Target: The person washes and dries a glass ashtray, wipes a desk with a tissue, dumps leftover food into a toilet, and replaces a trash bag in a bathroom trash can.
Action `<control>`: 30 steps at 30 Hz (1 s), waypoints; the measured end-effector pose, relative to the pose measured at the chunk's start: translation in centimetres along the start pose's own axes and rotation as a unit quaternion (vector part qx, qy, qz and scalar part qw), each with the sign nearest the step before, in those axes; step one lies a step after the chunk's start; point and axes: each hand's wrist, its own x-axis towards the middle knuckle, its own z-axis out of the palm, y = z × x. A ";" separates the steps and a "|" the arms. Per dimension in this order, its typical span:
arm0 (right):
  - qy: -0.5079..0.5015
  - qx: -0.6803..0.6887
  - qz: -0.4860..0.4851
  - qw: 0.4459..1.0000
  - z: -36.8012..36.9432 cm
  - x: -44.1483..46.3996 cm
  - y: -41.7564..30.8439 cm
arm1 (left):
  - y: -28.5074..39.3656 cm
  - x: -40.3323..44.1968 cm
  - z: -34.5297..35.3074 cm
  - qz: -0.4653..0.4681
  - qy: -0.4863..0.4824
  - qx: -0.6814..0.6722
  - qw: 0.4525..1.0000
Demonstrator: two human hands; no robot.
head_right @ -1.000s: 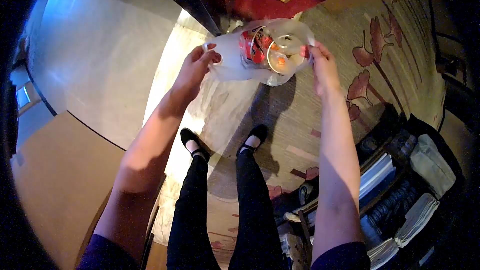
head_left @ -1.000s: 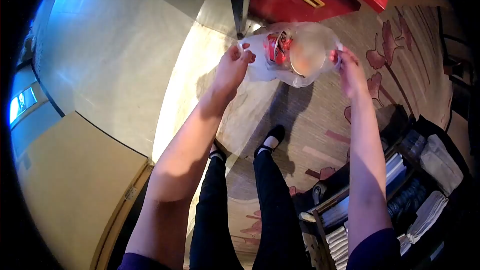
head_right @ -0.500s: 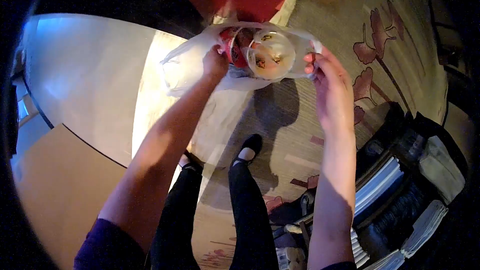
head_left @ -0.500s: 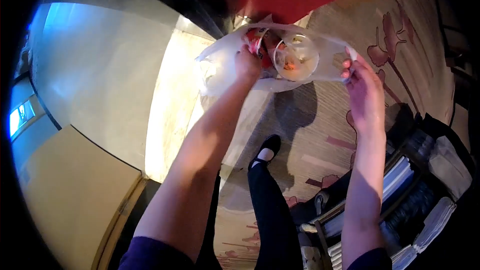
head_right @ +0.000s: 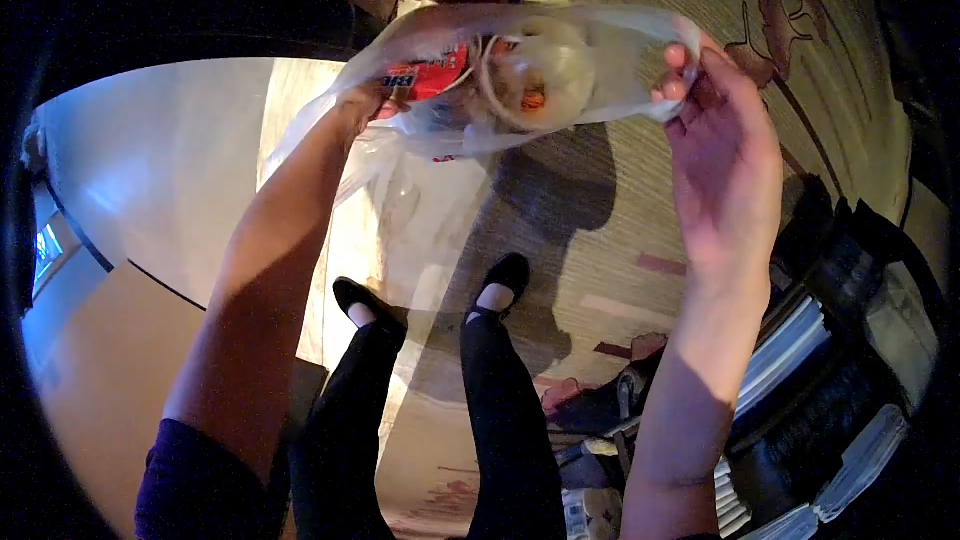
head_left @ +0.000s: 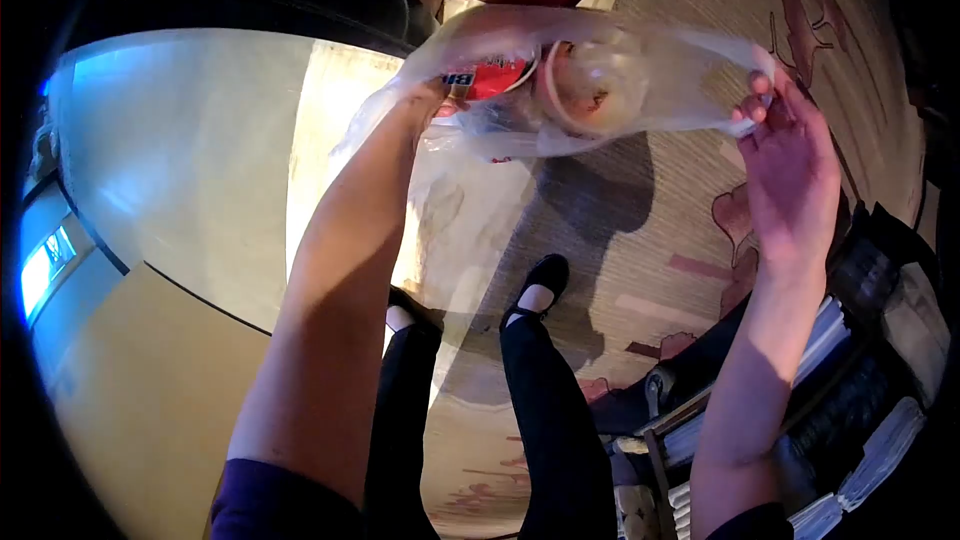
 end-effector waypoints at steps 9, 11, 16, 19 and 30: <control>0.039 -0.191 0.012 0.981 1.0 0.6 0.2 | -2.8 -3.9 3.5 0.324 0.304 0.388 0.808; 0.044 -0.206 0.020 0.977 1.0 0.5 0.1 | 1.4 -12.0 5.0 0.215 0.215 0.432 0.849; 0.066 -0.321 0.008 0.945 1.5 -0.2 0.3 | 2.7 -24.0 2.0 0.403 0.183 0.533 0.721; 0.103 -0.492 -0.073 0.862 0.1 -0.4 1.7 | 3.4 -29.3 0.3 0.439 0.144 0.483 0.744; 0.022 -0.379 0.231 0.896 -2.6 -31.5 7.4 | -12.5 -50.4 -3.5 0.143 0.154 0.485 0.849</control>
